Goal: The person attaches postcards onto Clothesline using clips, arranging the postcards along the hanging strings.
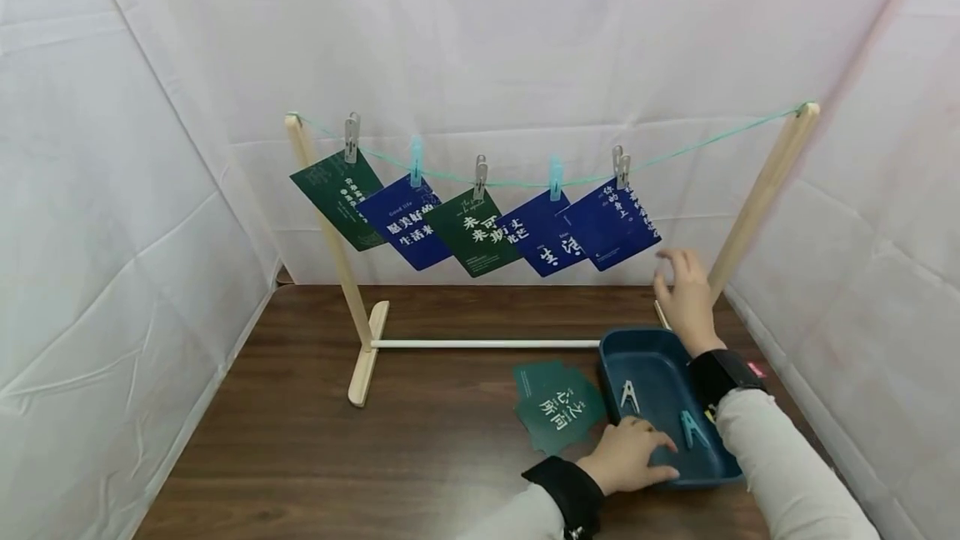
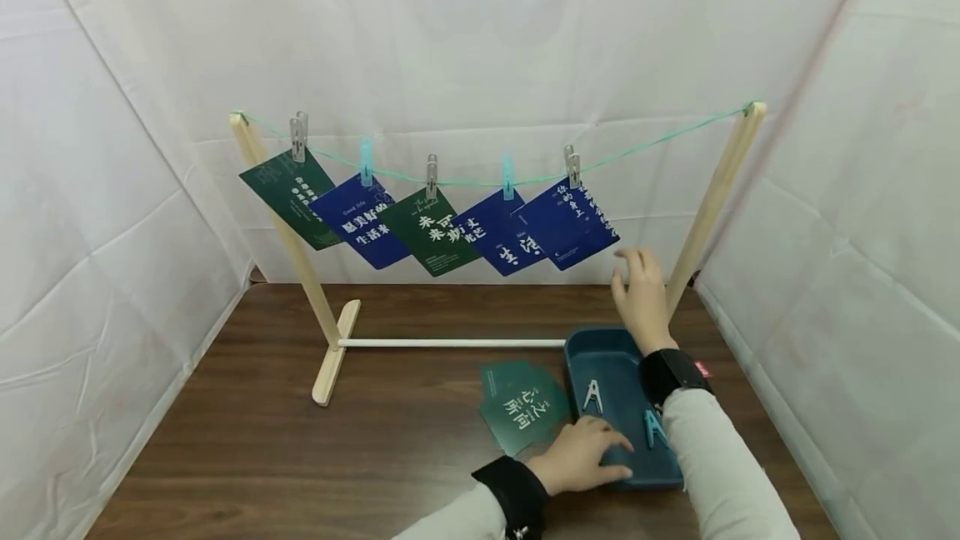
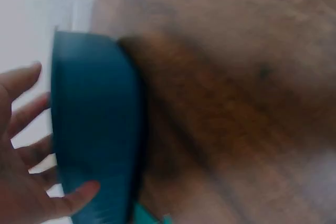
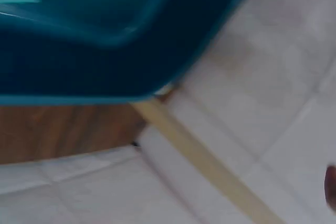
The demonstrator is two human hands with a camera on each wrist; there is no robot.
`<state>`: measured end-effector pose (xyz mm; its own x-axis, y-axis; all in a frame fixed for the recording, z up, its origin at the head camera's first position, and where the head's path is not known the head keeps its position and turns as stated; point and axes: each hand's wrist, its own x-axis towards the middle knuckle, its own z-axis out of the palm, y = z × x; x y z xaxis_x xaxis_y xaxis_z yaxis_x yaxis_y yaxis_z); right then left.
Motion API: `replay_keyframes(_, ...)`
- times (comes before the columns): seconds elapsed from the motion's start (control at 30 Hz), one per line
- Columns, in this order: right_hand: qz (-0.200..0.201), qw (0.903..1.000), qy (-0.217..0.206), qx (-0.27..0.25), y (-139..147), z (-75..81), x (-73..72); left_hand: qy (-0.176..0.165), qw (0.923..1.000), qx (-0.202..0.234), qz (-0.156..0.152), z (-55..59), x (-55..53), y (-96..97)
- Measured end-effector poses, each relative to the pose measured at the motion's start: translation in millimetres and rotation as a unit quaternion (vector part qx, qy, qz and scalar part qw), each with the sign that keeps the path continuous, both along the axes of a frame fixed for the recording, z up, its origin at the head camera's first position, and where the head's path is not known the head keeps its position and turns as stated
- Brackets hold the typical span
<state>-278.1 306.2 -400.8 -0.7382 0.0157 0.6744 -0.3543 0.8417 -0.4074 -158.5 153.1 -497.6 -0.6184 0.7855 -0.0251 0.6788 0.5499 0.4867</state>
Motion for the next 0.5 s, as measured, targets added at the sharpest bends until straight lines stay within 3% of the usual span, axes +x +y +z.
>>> replay_keyframes(0.1, 0.051, 0.9912, -0.117, 0.033, 10.0, -23.6, 4.0, -0.003, 0.9994, -0.026, -0.021, -10.3, 5.2, 2.8)
replay_keyframes(0.2, 0.095, 0.9695, -0.22, 0.053, 18.7, -43.1, 6.8, 0.014, 0.9977, -0.056, -0.035, -16.8, 7.6, 5.1)
replay_keyframes(0.3, 0.125, 0.9518, -0.272, 0.066, 22.6, -59.8, 9.3, 0.039, 0.9951, -0.082, -0.039, -20.9, 9.1, 7.8)
replay_keyframes(0.5, 0.145, 0.9305, -0.323, 0.093, 18.4, -83.5, 15.2, 0.069, 0.9923, -0.101, -0.018, -22.0, 11.1, 12.7)
